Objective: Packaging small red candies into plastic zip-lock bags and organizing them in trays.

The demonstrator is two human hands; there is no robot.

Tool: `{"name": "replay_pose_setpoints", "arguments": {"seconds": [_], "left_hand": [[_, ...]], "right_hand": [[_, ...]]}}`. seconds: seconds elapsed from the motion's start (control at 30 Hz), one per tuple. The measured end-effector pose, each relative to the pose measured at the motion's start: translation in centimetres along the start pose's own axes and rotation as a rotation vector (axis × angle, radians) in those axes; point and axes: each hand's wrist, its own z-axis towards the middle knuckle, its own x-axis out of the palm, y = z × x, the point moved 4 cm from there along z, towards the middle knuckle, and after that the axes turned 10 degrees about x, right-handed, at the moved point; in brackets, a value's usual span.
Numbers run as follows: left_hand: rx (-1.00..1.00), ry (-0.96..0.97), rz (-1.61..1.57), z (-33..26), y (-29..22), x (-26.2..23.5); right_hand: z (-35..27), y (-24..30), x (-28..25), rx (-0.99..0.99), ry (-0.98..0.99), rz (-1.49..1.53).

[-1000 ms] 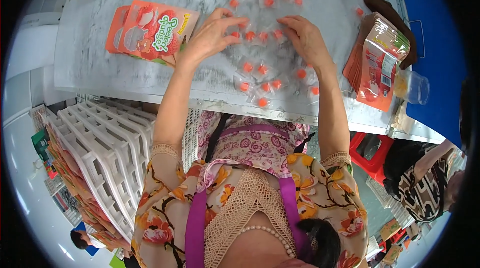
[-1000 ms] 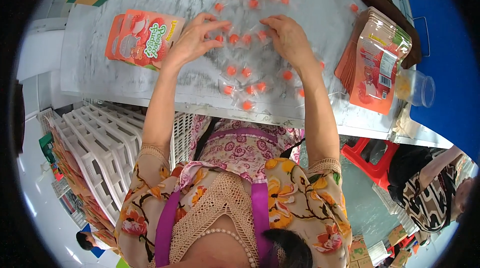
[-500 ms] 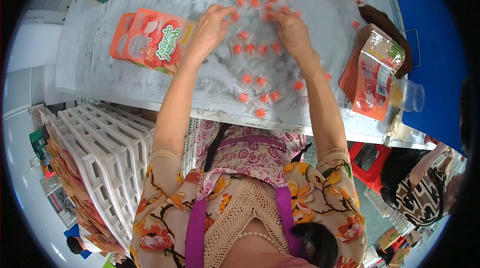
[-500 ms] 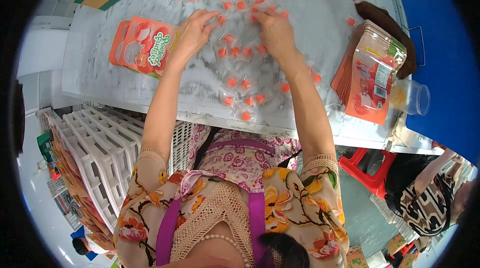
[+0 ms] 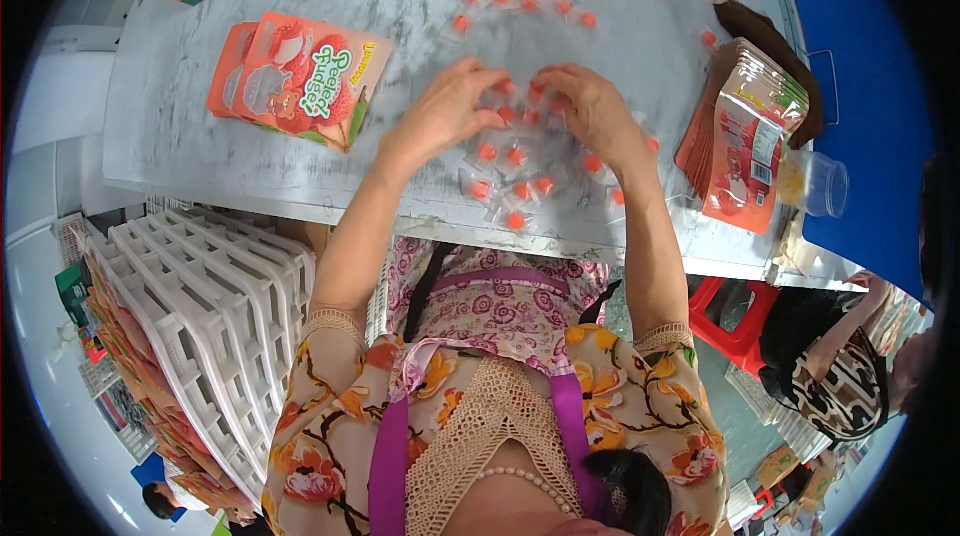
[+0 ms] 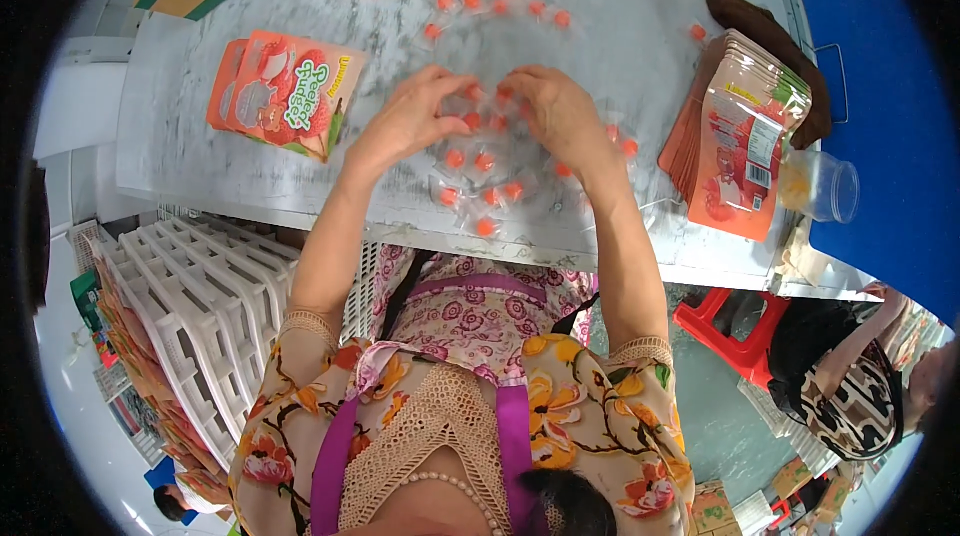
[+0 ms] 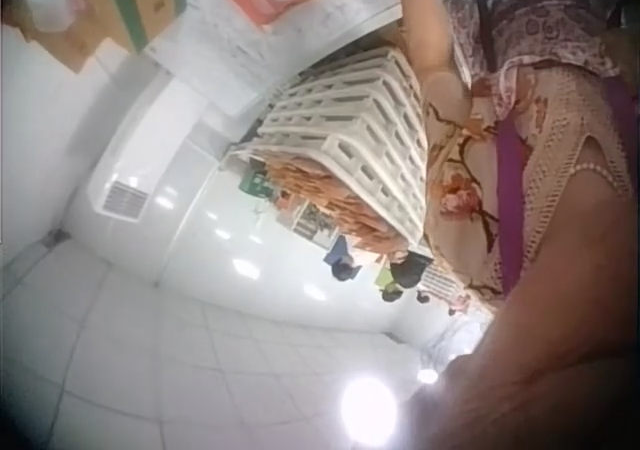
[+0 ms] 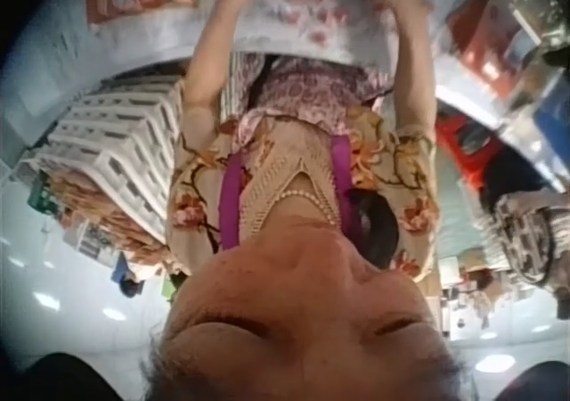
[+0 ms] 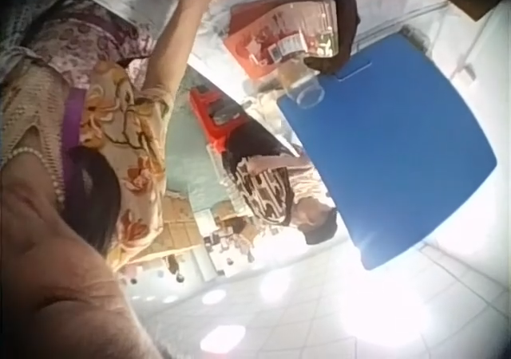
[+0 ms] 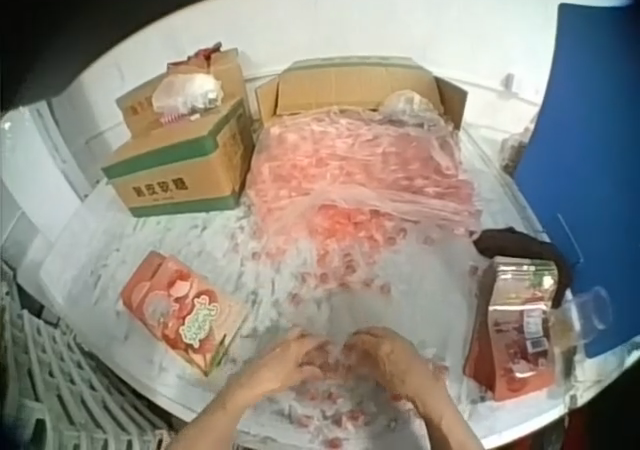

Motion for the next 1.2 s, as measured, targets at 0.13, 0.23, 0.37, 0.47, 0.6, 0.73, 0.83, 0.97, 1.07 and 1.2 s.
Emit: {"name": "replay_pose_setpoints", "arguments": {"seconds": [0.13,0.23,0.37,0.47,0.6,0.73,0.83,0.97,1.07,1.2], "left_hand": [[0.007,-0.007,-0.062,-0.4,-2.5,0.7],[0.041,-0.151,-0.034,-1.8,-2.8,-1.5],[-0.248,-0.426,0.581,-7.3,1.1,-7.6],[-0.391,-0.384,0.739,-10.4,4.9,-5.8],[-0.319,-0.407,0.647,-10.4,4.3,-5.0],[-0.254,-0.472,0.780,-11.9,4.5,-5.2],[-0.216,-0.432,0.747,-12.1,6.8,-4.9],[-0.257,-0.537,0.558,-13.0,3.6,-7.4],[-0.358,-0.663,0.302,-13.5,2.9,-7.6],[-0.381,-0.507,0.448,-12.9,5.6,-6.1]], "right_hand": [[-2.4,0.4,-0.8,0.011,0.007,0.011],[-4.8,0.5,-2.3,0.037,-0.029,-0.054],[-6.9,2.8,-2.9,0.130,-0.106,0.120],[-6.6,7.4,0.6,-0.053,-0.143,-0.057],[-6.2,8.4,5.0,-0.165,-0.036,-0.225],[-6.8,9.6,4.3,-0.179,-0.050,-0.114],[-6.5,9.0,4.6,-0.152,-0.059,-0.011],[-4.6,11.4,5.5,-0.200,-0.109,0.045],[-1.8,14.2,6.8,-0.392,-0.215,-0.016],[1.4,13.5,9.9,-0.502,-0.209,-0.114]]}}
